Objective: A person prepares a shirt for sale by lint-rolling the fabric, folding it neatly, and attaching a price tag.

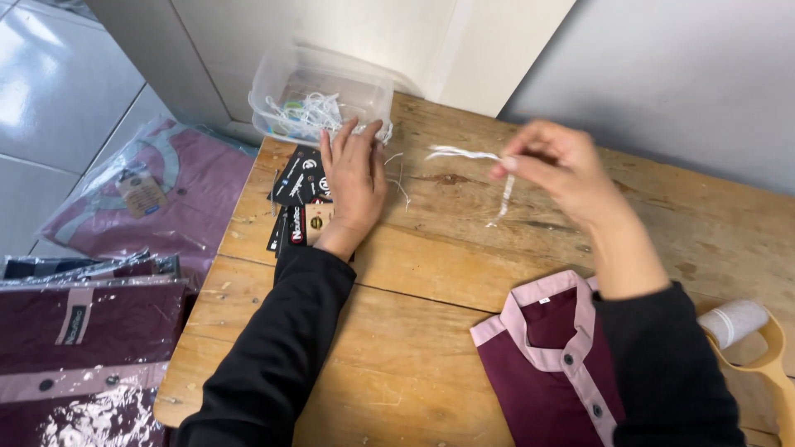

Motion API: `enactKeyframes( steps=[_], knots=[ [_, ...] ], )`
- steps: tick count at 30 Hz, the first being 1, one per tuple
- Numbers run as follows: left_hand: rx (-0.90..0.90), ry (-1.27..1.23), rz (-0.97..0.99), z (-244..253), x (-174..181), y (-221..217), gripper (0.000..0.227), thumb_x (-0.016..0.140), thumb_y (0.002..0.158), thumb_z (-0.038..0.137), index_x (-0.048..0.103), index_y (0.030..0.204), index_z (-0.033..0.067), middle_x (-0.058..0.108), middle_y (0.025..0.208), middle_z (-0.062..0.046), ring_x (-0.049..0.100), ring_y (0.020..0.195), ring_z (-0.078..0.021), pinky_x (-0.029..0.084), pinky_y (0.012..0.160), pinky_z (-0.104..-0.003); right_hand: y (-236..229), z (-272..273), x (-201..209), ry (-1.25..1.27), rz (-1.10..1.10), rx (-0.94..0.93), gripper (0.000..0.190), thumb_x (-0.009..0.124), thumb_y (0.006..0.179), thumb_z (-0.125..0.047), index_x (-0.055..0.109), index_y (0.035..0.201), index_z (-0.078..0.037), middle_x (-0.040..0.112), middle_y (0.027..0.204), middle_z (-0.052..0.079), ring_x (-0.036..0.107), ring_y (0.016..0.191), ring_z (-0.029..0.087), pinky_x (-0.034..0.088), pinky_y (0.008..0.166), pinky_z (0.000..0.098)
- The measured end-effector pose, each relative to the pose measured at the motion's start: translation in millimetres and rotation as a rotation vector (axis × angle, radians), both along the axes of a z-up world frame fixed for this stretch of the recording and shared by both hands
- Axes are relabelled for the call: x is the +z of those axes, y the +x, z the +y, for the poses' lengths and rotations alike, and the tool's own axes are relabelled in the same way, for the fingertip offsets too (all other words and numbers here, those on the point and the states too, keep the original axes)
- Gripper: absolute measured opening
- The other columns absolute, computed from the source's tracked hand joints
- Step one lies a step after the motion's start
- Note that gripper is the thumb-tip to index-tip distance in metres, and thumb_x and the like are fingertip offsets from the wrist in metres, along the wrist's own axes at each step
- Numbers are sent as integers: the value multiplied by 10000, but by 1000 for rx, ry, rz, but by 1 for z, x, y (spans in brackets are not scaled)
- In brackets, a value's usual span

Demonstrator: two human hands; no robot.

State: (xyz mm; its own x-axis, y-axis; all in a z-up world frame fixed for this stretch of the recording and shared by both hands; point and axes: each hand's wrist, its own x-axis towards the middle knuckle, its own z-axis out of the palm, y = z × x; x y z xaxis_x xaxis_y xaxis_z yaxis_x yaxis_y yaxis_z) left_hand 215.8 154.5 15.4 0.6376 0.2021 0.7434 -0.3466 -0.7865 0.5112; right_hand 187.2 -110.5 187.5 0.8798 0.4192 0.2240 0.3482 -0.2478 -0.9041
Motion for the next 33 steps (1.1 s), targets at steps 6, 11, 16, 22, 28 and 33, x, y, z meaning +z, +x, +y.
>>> enactKeyframes(
  steps=[6, 11, 16, 22, 28, 33],
  knots=[
    [-18, -154, -91, 13, 13, -5, 503, 656, 858, -20, 602, 1306, 202, 646, 1183, 20, 477, 1396, -296, 186, 1220, -564, -53, -74, -44, -70, 65, -148, 190, 742, 907, 9, 711, 1094, -1, 773, 954, 134, 702, 877, 163, 561, 843, 308],
    [-45, 114, -168, 14, 38, -21, 353, 582, 795, -24, 659, 1043, 216, 627, 1143, 59, 502, 1345, -277, 250, 1181, -528, -61, -102, -125, 141, 227, -258, 186, 713, 939, -15, 684, 1120, 15, 748, 976, 130, 717, 888, 185, 589, 823, 308],
    [-126, 364, -95, -1, 52, -35, 353, 646, 735, 29, 730, 999, 247, 640, 1197, 47, 491, 1357, -284, 264, 1163, -549, -52, -115, -159, 380, 372, -309, 241, 678, 969, -23, 640, 1206, -7, 733, 1029, 132, 746, 869, 208, 617, 738, 276],
    [-130, 694, 130, -18, 40, -42, 401, 645, 751, 123, 720, 1135, 212, 609, 1362, -10, 425, 1394, -314, 182, 1194, -604, -50, -121, -158, 474, 375, -217, 293, 693, 956, -15, 622, 1241, -12, 749, 1032, 146, 766, 837, 209, 641, 694, 266],
    [-125, 1032, 441, -21, 55, -27, 312, 588, 841, 130, 759, 1084, 223, 543, 1571, -91, 320, 1549, -423, 25, 1217, -743, -50, -123, -144, 347, 392, -106, 211, 664, 969, 16, 618, 1166, -45, 748, 1036, 178, 739, 850, 222, 589, 754, 290],
    [-154, 1106, 383, -10, 31, 1, 193, 624, 864, 249, 817, 873, 255, 703, 1324, -3, 385, 1555, -415, 31, 1229, -730, -47, -127, -156, 357, 344, -67, 205, 647, 976, 23, 618, 1174, -19, 740, 1067, 196, 756, 906, 250, 625, 794, 314]
  ],
)
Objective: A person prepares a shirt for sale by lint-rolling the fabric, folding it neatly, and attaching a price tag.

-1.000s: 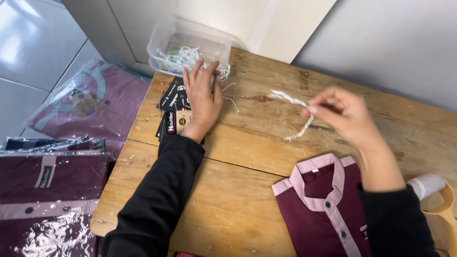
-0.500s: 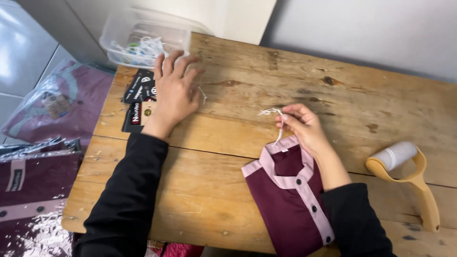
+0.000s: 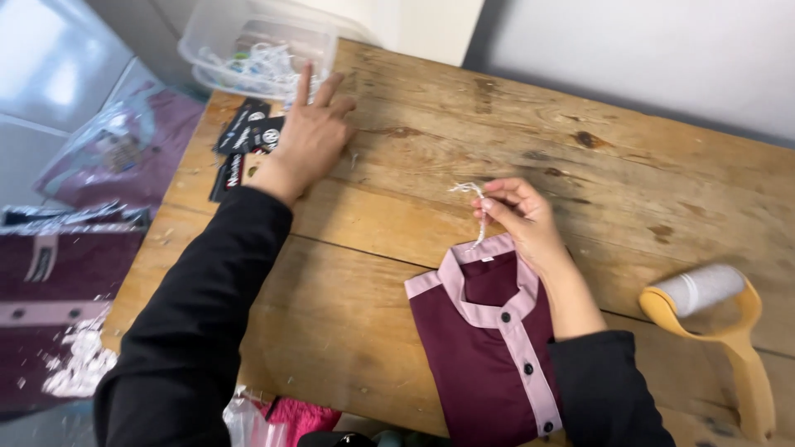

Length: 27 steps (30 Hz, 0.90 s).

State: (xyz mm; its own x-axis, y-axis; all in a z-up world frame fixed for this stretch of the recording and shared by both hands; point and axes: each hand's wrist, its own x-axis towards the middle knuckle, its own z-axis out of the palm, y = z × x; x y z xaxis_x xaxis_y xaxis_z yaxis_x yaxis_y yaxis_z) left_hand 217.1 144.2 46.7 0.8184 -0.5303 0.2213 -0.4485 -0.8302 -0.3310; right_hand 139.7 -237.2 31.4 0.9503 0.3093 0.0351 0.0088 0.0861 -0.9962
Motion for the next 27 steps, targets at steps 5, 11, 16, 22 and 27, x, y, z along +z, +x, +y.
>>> enactKeyframes(
  steps=[5, 11, 16, 22, 27],
  knots=[
    [15, -60, -2, 8, 0, 5, 177, 624, 888, 103, 775, 978, 113, 681, 1251, -115, 437, 1498, -416, 55, 1232, -721, -2, 3, 4, -11, 5, 5, 163, 656, 982, -10, 621, 1141, -18, 735, 1055, 196, 739, 881, 236, 610, 792, 303],
    [23, -408, -141, 31, 39, 24, 81, 751, 972, 222, 747, 938, 149, 682, 1104, -90, 531, 1216, -387, 329, 1042, -646, -2, 2, 6, -1, 17, 5, 146, 655, 985, -11, 629, 1129, -16, 737, 1053, 197, 740, 886, 241, 604, 752, 294],
    [169, -546, -244, 63, 69, 54, 107, 683, 973, 112, 698, 891, 180, 699, 910, 21, 588, 896, -260, 387, 731, -456, -4, 3, 10, -7, 8, 12, 151, 662, 981, -16, 638, 1130, -14, 741, 1043, 189, 740, 887, 230, 603, 750, 283],
    [362, -840, -120, 85, 78, 43, 220, 654, 982, 30, 590, 1168, 127, 596, 1107, -78, 557, 1048, -326, 422, 765, -515, -2, 4, 8, -18, 3, 4, 139, 661, 981, -16, 644, 1119, -13, 746, 1045, 194, 744, 868, 223, 614, 740, 280],
    [449, -680, -83, 69, 70, -16, 223, 732, 938, 353, 601, 920, 172, 660, 876, 38, 603, 832, -236, 387, 833, -483, -3, 5, 10, -27, 7, 13, 131, 657, 985, -14, 649, 1115, -12, 748, 1036, 190, 744, 861, 219, 615, 728, 272]
  ],
)
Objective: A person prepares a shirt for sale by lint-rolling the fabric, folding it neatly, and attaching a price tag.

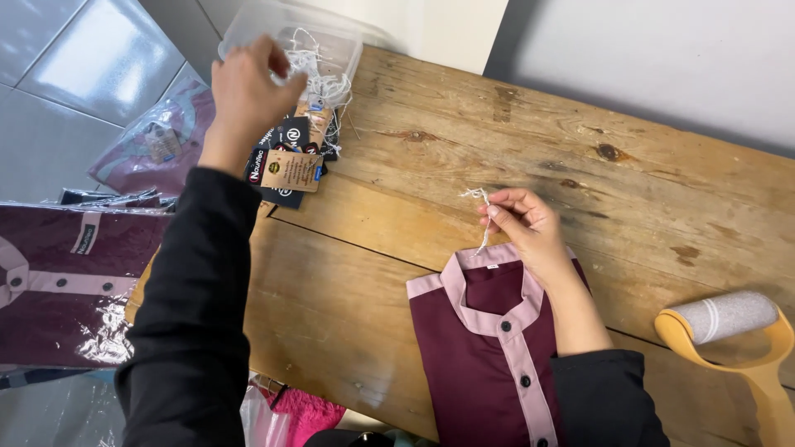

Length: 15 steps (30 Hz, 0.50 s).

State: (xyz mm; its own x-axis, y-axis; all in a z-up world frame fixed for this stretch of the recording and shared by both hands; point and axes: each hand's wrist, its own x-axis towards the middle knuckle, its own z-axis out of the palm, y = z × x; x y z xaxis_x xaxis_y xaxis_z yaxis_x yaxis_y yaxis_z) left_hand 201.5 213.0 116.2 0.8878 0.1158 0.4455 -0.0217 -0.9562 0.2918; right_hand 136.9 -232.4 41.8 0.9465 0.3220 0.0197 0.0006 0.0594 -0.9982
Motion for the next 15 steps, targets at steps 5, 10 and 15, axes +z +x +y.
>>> enactKeyframes(
  steps=[5, 10, 15],
  knots=[
    [68, -56, 224, -18, -28, -37, 347, 737, 891, 502, 614, 931, 179, 667, 859, -10, 610, 926, -278, 370, 906, -484, -4, 6, -2, -10, -38, -32, 158, 667, 988, -23, 650, 1144, -7, 751, 1024, 176, 738, 860, 198, 606, 726, 257],
    [74, -146, 226, -45, -41, -41, 470, 835, 806, 461, 579, 1017, 128, 730, 934, -67, 625, 1076, -361, 359, 933, -515, -5, 6, -5, -11, -82, -78, 177, 680, 987, -25, 659, 1161, -3, 756, 1005, 162, 737, 851, 178, 604, 709, 243],
    [86, -72, 45, -44, -82, -24, 307, 850, 836, 332, 682, 1051, 191, 717, 882, 36, 602, 1031, -261, 362, 920, -498, -2, 5, -10, -3, -82, -72, 179, 683, 982, -19, 665, 1159, 1, 756, 1004, 161, 733, 841, 175, 605, 704, 242]
  ],
)
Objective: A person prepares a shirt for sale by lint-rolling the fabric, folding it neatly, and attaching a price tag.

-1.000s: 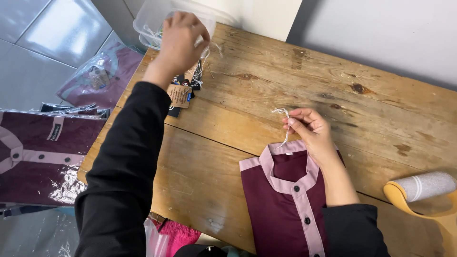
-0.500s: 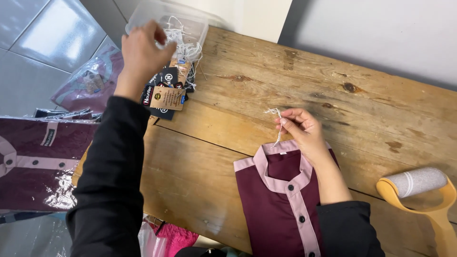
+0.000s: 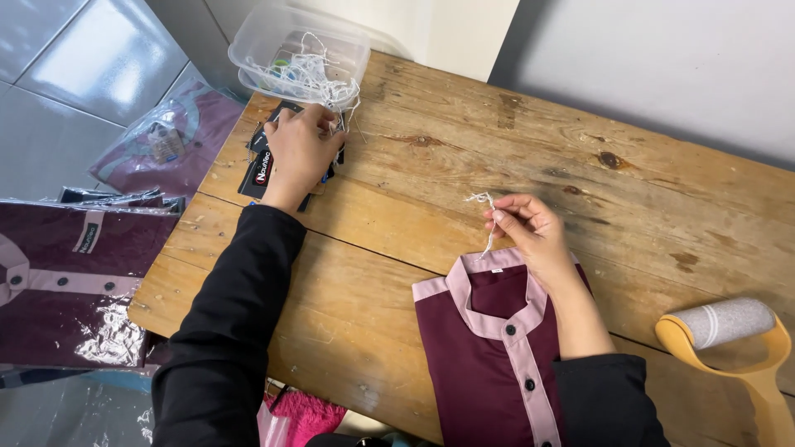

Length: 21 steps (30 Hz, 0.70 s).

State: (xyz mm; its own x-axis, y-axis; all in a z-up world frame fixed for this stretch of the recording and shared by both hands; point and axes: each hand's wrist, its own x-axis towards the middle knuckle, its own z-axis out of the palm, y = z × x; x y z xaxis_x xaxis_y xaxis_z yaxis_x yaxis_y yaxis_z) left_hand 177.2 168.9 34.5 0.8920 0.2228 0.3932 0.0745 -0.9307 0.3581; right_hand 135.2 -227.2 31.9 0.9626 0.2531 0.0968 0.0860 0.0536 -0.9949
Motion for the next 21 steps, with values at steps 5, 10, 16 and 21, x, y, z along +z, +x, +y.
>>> enactKeyframes(
  steps=[5, 10, 16, 21],
  knots=[
    [10, -1, -92, 6, -18, 11, 144, 845, 869, 257, 759, 983, 236, 718, 821, 98, 608, 950, -182, 356, 890, -417, 0, 1, 0, 8, -1, 3, 171, 686, 979, -12, 670, 1148, 2, 757, 998, 163, 735, 835, 176, 610, 700, 244],
    [-23, -253, -94, 10, -1, 17, 112, 853, 868, 238, 793, 955, 274, 755, 807, 110, 701, 789, -97, 467, 779, -288, -1, 0, 0, 11, -5, 7, 174, 689, 976, -14, 673, 1147, 3, 759, 1002, 167, 740, 837, 180, 616, 698, 248],
    [-96, -680, -148, 26, 54, 42, 32, 830, 908, 219, 810, 932, 214, 729, 724, 15, 666, 629, -69, 530, 578, -213, -2, -2, -1, -5, 10, -2, 177, 699, 972, -20, 679, 1146, 6, 759, 1001, 164, 740, 837, 183, 617, 703, 253],
    [-14, -863, -266, 38, 129, 75, 150, 795, 944, 37, 799, 830, 134, 777, 752, 32, 713, 602, -16, 636, 526, -137, 1, -8, 8, -22, 82, 83, 122, 620, 1003, -7, 645, 1122, -5, 745, 1053, 203, 748, 891, 237, 629, 759, 293]
  ],
)
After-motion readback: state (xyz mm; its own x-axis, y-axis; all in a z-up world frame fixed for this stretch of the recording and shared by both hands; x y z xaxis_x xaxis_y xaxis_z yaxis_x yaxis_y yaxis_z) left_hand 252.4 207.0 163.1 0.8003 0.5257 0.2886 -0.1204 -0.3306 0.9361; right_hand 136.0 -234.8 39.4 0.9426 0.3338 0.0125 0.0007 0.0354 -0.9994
